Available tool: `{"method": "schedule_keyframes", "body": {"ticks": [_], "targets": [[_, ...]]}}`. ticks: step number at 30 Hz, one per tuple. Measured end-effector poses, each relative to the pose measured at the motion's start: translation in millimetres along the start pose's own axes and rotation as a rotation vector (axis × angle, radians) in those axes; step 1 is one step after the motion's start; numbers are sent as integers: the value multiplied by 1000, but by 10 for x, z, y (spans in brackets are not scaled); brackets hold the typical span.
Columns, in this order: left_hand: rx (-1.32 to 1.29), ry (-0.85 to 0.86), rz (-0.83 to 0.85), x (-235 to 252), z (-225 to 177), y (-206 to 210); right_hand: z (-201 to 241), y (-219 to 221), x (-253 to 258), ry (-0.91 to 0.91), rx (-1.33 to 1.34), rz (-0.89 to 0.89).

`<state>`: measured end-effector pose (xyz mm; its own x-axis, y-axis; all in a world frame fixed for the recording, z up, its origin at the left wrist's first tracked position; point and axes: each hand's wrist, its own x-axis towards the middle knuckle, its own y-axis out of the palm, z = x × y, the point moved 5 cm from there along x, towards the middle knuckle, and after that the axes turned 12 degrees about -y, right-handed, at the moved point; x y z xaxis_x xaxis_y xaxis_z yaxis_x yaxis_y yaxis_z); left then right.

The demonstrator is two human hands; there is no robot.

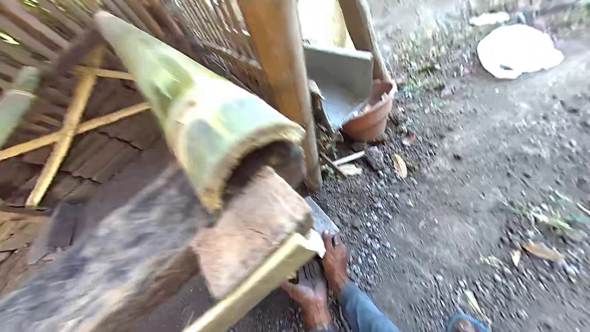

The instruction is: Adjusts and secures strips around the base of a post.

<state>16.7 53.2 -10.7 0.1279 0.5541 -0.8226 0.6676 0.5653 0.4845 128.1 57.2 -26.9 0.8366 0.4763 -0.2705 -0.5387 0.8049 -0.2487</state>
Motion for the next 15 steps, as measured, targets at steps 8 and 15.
{"method": "schedule_keyframes", "body": {"ticks": [8,15], "targets": [[-55,36,-27,273,4,-254,-39,-73,-6,43,-95,78],[25,37,-137,1,-7,-128,45,-124,-36,124,-81,91]]}}
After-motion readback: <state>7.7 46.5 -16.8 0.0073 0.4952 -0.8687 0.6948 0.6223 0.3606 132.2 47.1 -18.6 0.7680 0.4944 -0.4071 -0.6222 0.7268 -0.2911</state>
